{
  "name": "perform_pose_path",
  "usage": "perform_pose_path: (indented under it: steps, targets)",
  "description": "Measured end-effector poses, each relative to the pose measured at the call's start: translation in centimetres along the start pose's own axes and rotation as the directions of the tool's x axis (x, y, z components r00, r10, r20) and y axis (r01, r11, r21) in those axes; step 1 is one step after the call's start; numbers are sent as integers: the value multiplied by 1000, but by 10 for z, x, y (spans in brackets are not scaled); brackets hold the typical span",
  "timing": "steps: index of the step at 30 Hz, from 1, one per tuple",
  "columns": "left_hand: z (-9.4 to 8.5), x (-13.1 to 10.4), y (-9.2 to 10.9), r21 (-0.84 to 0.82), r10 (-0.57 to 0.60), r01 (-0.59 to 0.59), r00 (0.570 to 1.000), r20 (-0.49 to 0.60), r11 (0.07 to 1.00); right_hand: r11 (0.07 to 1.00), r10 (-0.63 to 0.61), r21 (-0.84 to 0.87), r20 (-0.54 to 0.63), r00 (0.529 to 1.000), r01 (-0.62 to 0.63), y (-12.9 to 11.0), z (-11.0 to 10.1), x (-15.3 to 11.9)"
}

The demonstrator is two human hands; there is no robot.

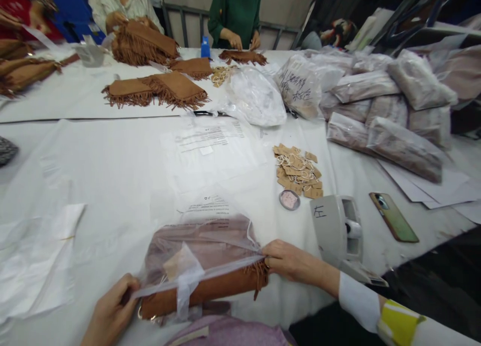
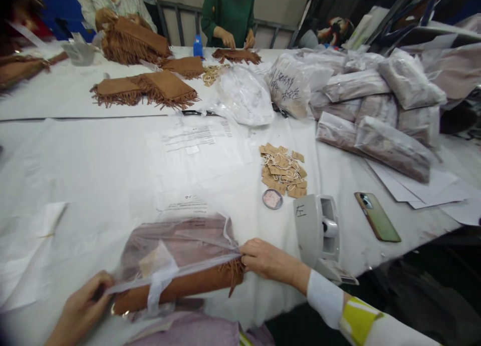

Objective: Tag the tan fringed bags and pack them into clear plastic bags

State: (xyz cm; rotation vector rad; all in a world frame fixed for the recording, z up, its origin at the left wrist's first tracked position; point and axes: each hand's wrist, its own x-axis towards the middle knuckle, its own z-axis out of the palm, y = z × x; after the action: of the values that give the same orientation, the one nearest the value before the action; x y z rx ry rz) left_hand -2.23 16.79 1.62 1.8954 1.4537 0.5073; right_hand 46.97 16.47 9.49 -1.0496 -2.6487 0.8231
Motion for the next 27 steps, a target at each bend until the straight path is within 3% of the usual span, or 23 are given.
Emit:
perform_pose_path:
  steps: [6,11,15,22,25,27]
  targets:
    - [-8,-1,12,-47,-29,31,999,36,998,995,104,24,-294,950,-102,5,28,5]
    - [-21,-9,34,-53,25,-17,986,164,998,990,115,-46,-310,944,-136,-12,42,-10]
    - [-20,-17,36,-40,89,-82,974,207,996,968,78,-199,-350,934,-155,-21,51,-19]
    - [-2,-10,27,-46,72,-69,995,62,997,950,130,-189,-485,865,-249,-21,65,4]
    - [7,0,27,8,41,-40,990,-132,999,931,137,-213,-552,823,-297,-20,71,18]
    - [14,5,28,52,37,-23,956,-292,998,916,128,-231,-609,783,-329,-19,75,25]
